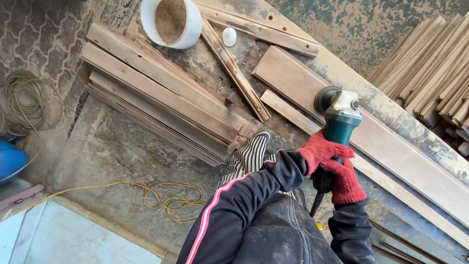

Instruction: Sanding the edges of wooden planks using a handheld power grinder.

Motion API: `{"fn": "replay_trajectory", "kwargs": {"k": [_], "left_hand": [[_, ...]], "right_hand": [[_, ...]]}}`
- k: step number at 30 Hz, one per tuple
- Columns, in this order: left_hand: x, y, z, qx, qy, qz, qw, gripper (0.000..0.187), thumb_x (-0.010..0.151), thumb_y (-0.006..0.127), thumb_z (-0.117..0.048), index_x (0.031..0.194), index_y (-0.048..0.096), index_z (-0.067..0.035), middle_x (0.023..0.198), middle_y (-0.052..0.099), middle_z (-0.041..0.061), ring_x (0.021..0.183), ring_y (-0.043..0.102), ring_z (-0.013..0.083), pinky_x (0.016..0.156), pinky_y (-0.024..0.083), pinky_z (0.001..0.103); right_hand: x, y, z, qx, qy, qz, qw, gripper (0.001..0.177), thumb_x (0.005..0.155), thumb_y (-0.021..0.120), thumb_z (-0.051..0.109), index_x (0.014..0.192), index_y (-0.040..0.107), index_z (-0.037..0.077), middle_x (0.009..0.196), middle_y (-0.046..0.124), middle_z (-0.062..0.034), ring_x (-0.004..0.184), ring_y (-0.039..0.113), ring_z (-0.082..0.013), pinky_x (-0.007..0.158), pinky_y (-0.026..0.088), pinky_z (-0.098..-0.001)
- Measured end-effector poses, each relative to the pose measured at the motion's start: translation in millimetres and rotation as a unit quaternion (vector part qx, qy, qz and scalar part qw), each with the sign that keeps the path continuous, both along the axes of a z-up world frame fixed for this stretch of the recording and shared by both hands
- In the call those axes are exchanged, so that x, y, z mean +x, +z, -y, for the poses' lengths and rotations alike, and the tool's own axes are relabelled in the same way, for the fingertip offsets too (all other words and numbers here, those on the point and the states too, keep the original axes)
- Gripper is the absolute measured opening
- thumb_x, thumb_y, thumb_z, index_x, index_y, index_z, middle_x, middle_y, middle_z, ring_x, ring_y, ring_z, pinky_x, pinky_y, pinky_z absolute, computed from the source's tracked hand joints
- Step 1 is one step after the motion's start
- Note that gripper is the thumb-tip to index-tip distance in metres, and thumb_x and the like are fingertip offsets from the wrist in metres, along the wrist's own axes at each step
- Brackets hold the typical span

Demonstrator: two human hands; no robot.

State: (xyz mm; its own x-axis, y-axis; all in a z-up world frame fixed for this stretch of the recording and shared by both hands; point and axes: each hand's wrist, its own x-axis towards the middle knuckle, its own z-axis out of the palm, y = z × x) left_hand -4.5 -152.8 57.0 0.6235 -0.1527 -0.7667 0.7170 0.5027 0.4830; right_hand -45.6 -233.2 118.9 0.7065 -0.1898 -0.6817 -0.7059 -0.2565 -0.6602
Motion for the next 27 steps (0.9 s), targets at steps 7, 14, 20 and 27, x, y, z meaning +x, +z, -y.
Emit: {"fn": "replay_trajectory", "kwargs": {"k": [7, 14, 20, 27], "left_hand": [[19.6, 3.1, -86.3, -0.087, 0.215, -0.016, 0.973, 0.062, 0.053, 0.087, 0.008, 0.109, 0.064, -0.001, 0.074, 0.067, 0.022, 0.064, 0.072, 0.0363, 0.049, 0.062, 0.040], [35.6, -0.4, -136.2, -0.026, 0.263, -0.009, 0.965, 0.060, 0.060, 0.089, -0.001, 0.114, 0.064, -0.005, 0.077, 0.069, 0.022, 0.063, 0.072, 0.0361, 0.050, 0.063, 0.042], [15.4, 20.2, -60.5, -0.077, 0.212, -0.024, 0.974, 0.058, 0.061, 0.085, 0.006, 0.114, 0.064, 0.002, 0.081, 0.067, 0.027, 0.070, 0.072, 0.0401, 0.057, 0.063, 0.047], [1.0, 19.9, 33.4, -0.037, 0.039, -0.020, 0.998, 0.072, 0.052, 0.090, -0.009, 0.119, 0.065, -0.003, 0.087, 0.070, 0.022, 0.076, 0.071, 0.0404, 0.065, 0.061, 0.050]], "right_hand": [[50.5, 30.3, -77.6, 0.052, 0.174, 0.017, 0.983, 0.042, 0.050, 0.082, 0.016, 0.089, 0.072, 0.004, 0.085, 0.063, -0.0136, 0.084, 0.062, -0.0260, 0.080, 0.052, -0.0406], [80.9, 2.4, -99.8, 0.163, 0.209, 0.012, 0.964, 0.037, 0.059, 0.081, 0.013, 0.094, 0.072, 0.009, 0.079, 0.064, -0.0141, 0.067, 0.068, -0.0291, 0.060, 0.061, -0.0437], [41.7, 70.8, -67.5, 0.053, 0.150, 0.000, 0.987, 0.033, 0.057, 0.080, 0.013, 0.087, 0.068, 0.006, 0.078, 0.060, -0.0106, 0.074, 0.059, -0.0240, 0.068, 0.050, -0.0377], [-7.3, 6.9, 44.8, 0.014, -0.015, -0.010, 1.000, 0.047, 0.060, 0.083, 0.016, 0.103, 0.067, 0.005, 0.083, 0.058, -0.0153, 0.075, 0.056, -0.0254, 0.069, 0.049, -0.0407]]}}
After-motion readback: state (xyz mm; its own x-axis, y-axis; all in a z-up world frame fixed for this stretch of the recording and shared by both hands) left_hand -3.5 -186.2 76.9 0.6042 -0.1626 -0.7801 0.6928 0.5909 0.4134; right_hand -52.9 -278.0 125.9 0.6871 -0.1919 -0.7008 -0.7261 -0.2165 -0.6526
